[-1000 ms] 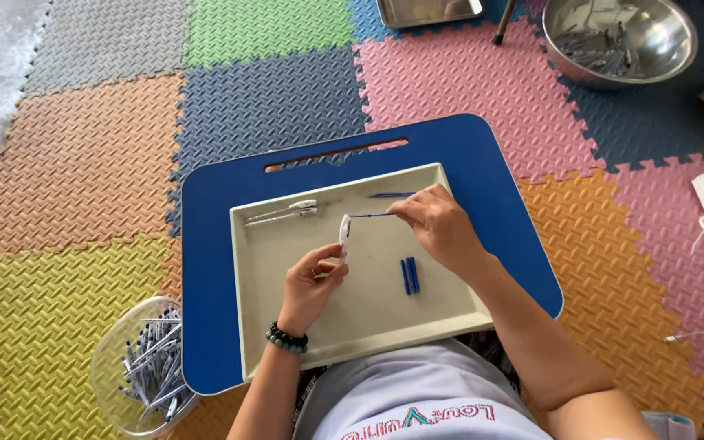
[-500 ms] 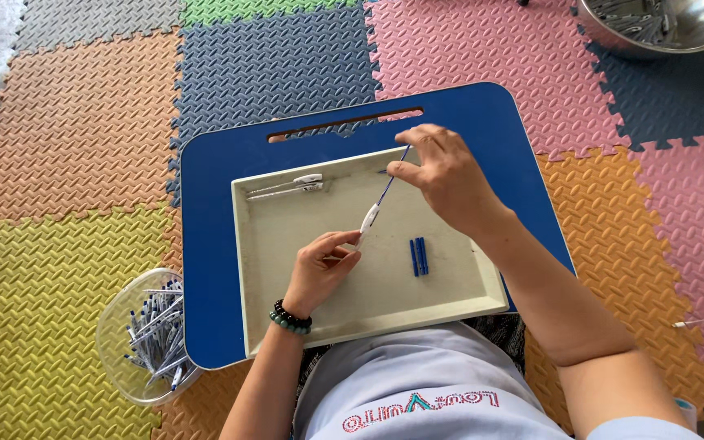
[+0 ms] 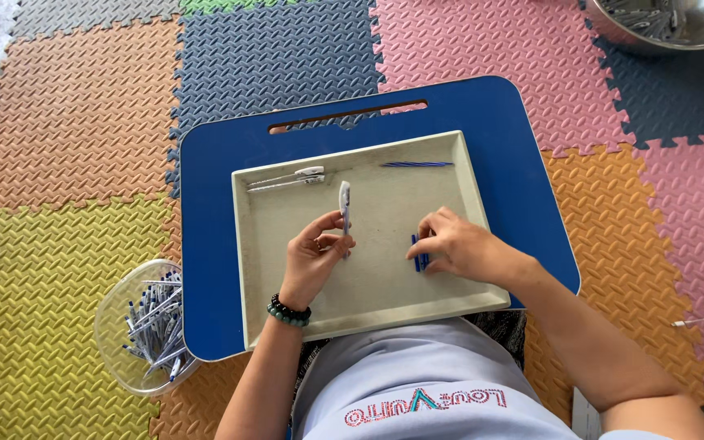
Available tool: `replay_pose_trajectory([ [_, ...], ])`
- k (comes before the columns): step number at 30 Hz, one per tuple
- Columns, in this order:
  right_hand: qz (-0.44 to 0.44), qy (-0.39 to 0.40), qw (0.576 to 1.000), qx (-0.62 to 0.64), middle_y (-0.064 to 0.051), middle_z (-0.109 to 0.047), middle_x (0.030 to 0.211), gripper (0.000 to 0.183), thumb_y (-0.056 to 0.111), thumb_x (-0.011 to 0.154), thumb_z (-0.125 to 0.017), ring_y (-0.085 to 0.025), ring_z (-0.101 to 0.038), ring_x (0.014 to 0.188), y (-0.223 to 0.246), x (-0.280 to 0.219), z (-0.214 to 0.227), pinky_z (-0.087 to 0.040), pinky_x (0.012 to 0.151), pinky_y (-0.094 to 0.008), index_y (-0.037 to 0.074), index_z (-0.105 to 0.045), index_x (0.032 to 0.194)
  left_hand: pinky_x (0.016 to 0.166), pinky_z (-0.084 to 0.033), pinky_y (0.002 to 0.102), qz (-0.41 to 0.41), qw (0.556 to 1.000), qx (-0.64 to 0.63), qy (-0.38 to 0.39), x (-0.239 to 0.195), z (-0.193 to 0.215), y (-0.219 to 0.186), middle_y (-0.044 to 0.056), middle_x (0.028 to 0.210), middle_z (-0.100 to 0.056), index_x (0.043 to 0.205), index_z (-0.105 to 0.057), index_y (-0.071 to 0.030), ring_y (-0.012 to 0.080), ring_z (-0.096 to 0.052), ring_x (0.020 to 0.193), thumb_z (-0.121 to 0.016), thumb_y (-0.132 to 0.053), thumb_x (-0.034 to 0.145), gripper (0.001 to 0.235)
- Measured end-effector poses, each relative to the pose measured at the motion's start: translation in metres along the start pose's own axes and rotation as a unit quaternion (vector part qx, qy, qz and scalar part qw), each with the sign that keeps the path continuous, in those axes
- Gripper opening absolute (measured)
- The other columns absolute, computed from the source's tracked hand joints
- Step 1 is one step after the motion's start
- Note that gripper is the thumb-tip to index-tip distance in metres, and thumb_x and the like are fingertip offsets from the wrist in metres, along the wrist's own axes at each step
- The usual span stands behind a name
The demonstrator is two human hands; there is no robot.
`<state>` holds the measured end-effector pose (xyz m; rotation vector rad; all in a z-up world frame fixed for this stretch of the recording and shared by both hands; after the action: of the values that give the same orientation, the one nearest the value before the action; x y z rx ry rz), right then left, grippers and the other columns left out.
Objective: The person assembles multiple pens by hand, inserting blue ink cartridges into white pen barrels and attaching the corresponding blue pen caps before placing the completed pens into a basket.
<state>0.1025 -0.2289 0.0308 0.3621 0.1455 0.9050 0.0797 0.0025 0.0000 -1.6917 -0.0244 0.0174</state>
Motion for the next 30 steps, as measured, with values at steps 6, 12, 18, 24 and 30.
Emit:
replay_pose_trajectory([
  [6,-0.035,-0.141,0.987,-0.063,0.001,-0.054,0.093,0.016,0.045,0.092,-0.071,-0.02,-0.059,0.095,-0.038,0.016,-0.021,-0.055,0.086,-0.033,0.03,-0.071,0.099,0.063,-0.065,0.029,0.024,1.0,0.002,0.018,-0.001,-0.006,0.009,0.014,0.105,-0.072,0.13,-0.066,0.002,0.0183,-0.074,0.076,-0.074,-0.008,0.094,0.038],
  [12,-0.083,-0.215,0.96,-0.16,0.008,-0.056,0.088,0.017,0.045,0.096,-0.072,-0.011,-0.058,0.091,-0.048,0.047,-0.011,-0.053,0.078,-0.027,0.03,-0.07,0.089,0.063,-0.065,0.033,0.022,0.998,0.033,0.058,0.0,-0.008,0.013,0.017,0.101,-0.073,0.127,-0.069,0.002,0.0221,-0.075,0.074,-0.078,-0.007,0.091,0.038],
  [18,-0.155,-0.211,0.96,0.103,0.0,-0.07,0.089,0.007,0.031,0.099,-0.073,-0.019,-0.066,0.092,-0.053,0.045,0.021,-0.056,0.08,-0.034,0.024,-0.076,0.099,0.063,-0.065,0.03,0.021,0.999,0.027,0.033,-0.003,-0.004,0.005,0.014,0.103,-0.073,0.129,-0.068,-0.001,0.019,-0.075,0.075,-0.075,-0.008,0.093,0.037],
  [24,-0.174,-0.17,0.907,0.344,-0.001,-0.077,0.095,0.012,0.021,0.1,-0.07,-0.011,-0.066,0.089,-0.023,0.047,0.039,-0.054,0.077,-0.026,0.019,-0.078,0.109,0.062,-0.065,0.033,-0.001,0.997,0.053,0.062,0.0,-0.007,0.008,0.016,0.1,-0.073,0.128,-0.07,-0.002,0.0218,-0.075,0.074,-0.078,-0.006,0.091,0.038],
  [30,-0.125,-0.198,0.91,0.342,-0.004,-0.076,0.09,0.011,0.018,0.099,-0.072,-0.014,-0.065,0.083,0.0,0.052,0.057,-0.053,0.078,-0.028,0.015,-0.079,0.107,0.066,-0.065,0.033,0.02,0.994,0.072,0.076,0.0,-0.008,0.014,0.017,0.101,-0.074,0.13,-0.07,-0.005,0.0213,-0.074,0.076,-0.078,-0.006,0.09,0.041],
])
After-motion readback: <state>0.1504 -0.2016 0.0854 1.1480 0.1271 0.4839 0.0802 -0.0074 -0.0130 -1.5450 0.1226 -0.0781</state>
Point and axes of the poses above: each hand's wrist, its own x-axis towards the middle knuckle, its own z-axis out of the back of the hand, y = z × x, the point moved 8 cm from there along x, towards the middle knuckle
